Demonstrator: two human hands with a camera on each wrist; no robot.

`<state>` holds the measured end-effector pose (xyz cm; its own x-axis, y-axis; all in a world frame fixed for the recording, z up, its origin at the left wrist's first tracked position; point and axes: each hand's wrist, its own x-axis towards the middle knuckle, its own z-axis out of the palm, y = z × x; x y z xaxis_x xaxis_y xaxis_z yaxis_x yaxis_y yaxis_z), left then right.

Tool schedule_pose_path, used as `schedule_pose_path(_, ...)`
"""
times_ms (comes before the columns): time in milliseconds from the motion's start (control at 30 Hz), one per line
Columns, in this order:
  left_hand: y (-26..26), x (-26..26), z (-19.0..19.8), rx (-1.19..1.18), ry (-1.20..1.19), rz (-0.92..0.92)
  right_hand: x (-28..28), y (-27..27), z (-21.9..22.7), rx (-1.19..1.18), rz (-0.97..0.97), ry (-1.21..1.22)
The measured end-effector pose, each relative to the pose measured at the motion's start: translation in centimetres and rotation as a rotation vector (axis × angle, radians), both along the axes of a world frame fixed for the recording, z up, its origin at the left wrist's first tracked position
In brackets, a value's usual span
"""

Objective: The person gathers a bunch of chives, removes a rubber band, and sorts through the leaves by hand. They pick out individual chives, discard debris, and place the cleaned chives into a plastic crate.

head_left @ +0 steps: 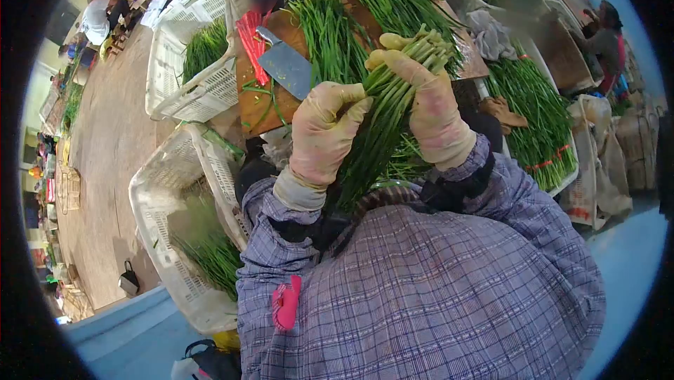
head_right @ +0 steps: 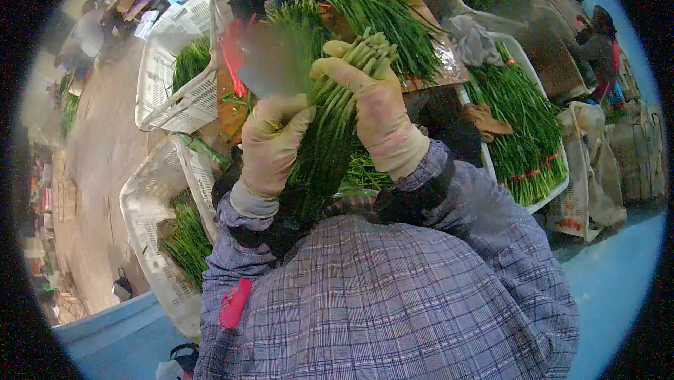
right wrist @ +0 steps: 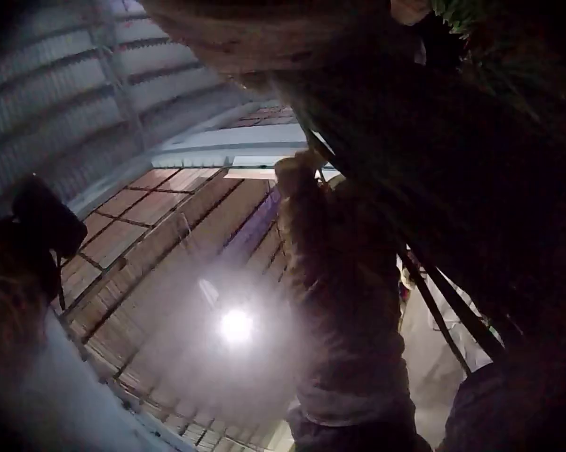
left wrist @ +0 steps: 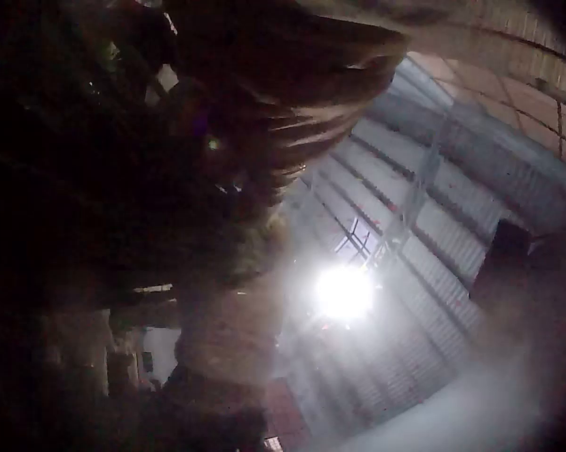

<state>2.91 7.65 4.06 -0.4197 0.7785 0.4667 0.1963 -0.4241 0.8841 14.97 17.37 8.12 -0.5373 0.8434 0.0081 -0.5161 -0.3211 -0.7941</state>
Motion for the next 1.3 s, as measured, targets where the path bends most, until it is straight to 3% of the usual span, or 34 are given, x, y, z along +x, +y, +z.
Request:
schedule_pose_path(67, 0.1, -0.2, 1.1, -0.023, 0.389, 0.167, 0.1, -0.1, 0.3, 0.001, 0.029, -0.023)
schedule_pose_path(167, 0.4, -0.4, 1.0, 0.014, 0.426, 0.148, 0.1, 0.0, 0.3, 0.017, 0.038, -0.021)
schedule_pose_path(400, 0.7, -0.5, 1.0, 0.051, 0.402, 0.153, 0.0, -0.2, 0.2, 0.075, 0.089, -0.080)
schedule_pose_path(700, 1.7, -0.1, 1.2, 0.084, 0.157, 0.093, 0.1, -0.5, -0.2, 0.061, 0.214, 0.001)
schedule_pose_path(867, 1.7, -0.8, 0.9, 0.057, 0.225, 0.137, 0.3, -0.3, -1.1, 0.258, 0.332, 0.002)
schedule_pose_path(1067, 1.5, -0.7, 0.2, 0.050, 0.097, 0.059, 0.2, -0.5, -1.8, 0.244, 0.447, 0.027)
schedule_pose_path(1167, 0.9, -0.8, 1.8, -0.022, 0.275, 0.125, 0.2, -0.1, -2.0, 0.260, 0.467, -0.010)
schedule_pose_path(1300, 0.9, -0.7, 2.1, 0.020, 0.325, 0.122, 0.1, 0.0, -2.1, 0.267, 0.438, -0.060)
